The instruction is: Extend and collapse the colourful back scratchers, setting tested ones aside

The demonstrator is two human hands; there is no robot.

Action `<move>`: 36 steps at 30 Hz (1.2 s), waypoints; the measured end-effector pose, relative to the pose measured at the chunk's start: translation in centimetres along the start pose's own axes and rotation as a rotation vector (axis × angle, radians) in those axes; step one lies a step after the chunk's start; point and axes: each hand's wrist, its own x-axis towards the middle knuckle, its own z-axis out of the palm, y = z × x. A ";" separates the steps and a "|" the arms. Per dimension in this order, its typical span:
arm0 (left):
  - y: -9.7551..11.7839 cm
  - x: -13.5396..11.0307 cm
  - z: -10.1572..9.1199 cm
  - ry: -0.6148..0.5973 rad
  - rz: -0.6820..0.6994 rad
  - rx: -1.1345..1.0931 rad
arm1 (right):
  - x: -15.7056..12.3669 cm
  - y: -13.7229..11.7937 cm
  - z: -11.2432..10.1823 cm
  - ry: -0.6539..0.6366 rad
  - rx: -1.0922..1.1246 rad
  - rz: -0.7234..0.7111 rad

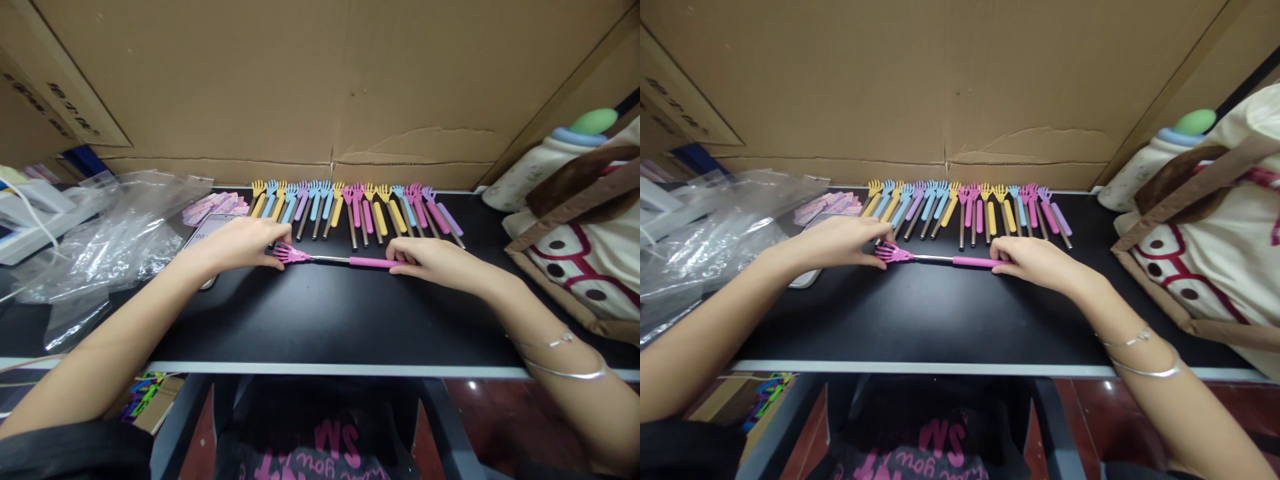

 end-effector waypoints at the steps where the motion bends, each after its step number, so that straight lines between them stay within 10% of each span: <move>1: 0.0 0.0 0.0 0.003 0.003 0.000 | 0.0 0.0 0.0 -0.002 0.001 0.000; 36: 0.2 -0.1 0.1 -0.003 -0.010 -0.023 | 0.0 -0.3 -0.2 -0.011 0.004 0.013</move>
